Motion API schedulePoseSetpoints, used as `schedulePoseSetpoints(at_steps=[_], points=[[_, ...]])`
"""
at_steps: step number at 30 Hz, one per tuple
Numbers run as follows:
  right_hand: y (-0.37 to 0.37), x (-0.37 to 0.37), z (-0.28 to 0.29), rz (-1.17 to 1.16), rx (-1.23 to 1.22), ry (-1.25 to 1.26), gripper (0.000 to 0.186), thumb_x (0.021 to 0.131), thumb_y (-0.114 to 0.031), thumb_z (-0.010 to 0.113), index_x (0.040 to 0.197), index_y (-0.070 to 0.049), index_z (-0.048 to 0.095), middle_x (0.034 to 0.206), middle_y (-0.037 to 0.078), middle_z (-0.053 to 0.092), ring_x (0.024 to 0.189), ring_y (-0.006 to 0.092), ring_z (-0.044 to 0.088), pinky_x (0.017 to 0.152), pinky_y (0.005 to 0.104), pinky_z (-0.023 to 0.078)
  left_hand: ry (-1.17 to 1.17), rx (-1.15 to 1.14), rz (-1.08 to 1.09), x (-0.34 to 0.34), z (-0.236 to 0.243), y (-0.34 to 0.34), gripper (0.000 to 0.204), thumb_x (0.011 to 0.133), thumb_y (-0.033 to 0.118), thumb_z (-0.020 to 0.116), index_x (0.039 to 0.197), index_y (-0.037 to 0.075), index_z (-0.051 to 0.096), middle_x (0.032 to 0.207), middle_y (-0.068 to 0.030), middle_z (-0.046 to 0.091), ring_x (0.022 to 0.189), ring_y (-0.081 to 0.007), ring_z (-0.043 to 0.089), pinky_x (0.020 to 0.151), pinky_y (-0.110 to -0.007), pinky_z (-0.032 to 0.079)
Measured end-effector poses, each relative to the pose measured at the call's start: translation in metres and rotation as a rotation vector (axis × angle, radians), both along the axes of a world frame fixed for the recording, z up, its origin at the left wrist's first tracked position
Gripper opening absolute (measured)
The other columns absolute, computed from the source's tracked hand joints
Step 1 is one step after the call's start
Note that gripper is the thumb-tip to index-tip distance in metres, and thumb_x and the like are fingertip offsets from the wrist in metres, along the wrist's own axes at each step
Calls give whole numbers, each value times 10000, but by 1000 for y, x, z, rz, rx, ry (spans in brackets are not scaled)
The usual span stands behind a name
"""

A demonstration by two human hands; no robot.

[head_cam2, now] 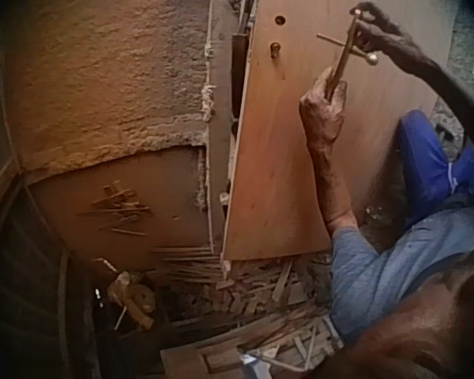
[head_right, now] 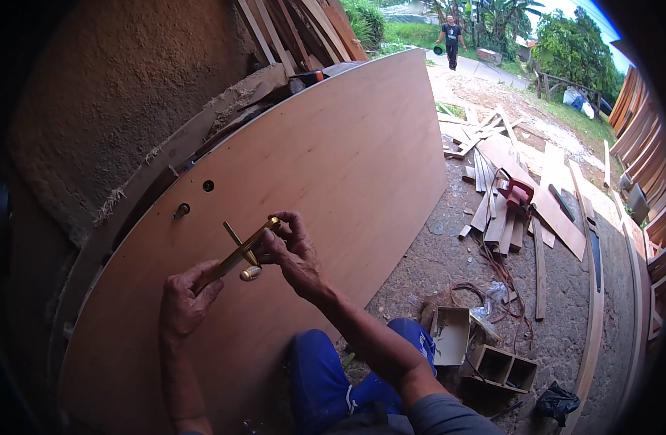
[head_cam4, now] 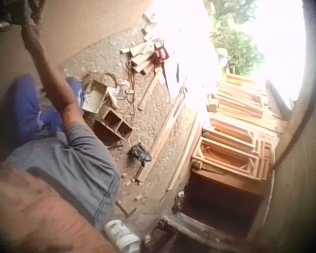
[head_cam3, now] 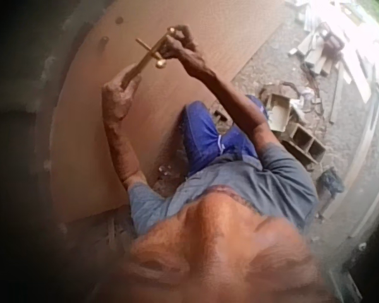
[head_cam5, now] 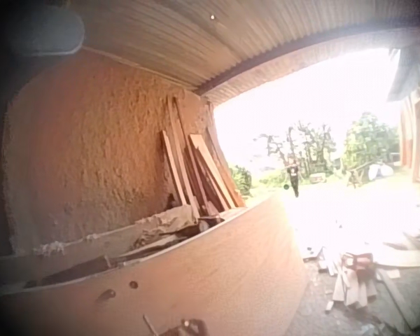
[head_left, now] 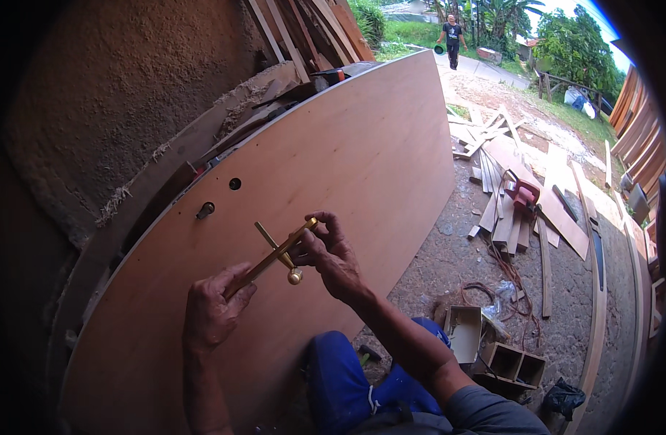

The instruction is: The person installs a gold door handle on a wooden door. They position the handle, insert screws, and use a hammer and screwdriver to secure it in place.

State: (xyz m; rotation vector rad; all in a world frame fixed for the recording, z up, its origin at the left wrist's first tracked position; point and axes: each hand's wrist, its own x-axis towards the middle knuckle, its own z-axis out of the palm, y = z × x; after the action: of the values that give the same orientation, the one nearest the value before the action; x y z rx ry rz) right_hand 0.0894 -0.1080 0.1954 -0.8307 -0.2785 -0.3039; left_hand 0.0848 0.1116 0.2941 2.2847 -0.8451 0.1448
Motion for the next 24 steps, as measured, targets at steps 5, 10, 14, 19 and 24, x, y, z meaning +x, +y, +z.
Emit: schedulePoseSetpoints(at_steps=[5,10,14,19,24], points=[[1,13,21,-63,1,28,337,1089,-256,575,1346,-113,411,1073,95,682,861,130,702,737,265,585,-76,-157,131,-4,11,20,175,906,78,783,1049,16,703,952,-129,751,799,-205,730,770,-351,594],[12,20,31,-47,12,-6,345,1085,-286,585,1345,-120,430,1051,72,677,886,109,695,741,261,584,-253,-212,164,-3,13,32,128,914,63,776,1006,10,704,900,-85,674,795,-177,680,745,-317,565],[14,32,38,-91,-27,2,352,1091,-302,570,1354,-116,430,1073,73,661,902,124,691,775,291,608,-238,-308,201,3,16,30,141,918,80,779,1016,2,716,892,-92,683,774,-176,666,723,-321,553],[4,62,44,-130,-69,33,363,1096,-316,549,1367,-109,423,1124,105,645,943,170,710,806,349,641,-301,-289,207,26,23,16,160,912,93,789,1009,-14,720,878,-97,695,765,-160,658,705,-320,540],[-2,78,56,-107,-53,72,356,1093,-314,557,1361,-114,435,1119,103,651,935,181,718,794,344,642,-215,-326,224,41,26,11,156,915,101,787,995,-16,721,822,-88,684,736,-125,617,684,-300,513]])
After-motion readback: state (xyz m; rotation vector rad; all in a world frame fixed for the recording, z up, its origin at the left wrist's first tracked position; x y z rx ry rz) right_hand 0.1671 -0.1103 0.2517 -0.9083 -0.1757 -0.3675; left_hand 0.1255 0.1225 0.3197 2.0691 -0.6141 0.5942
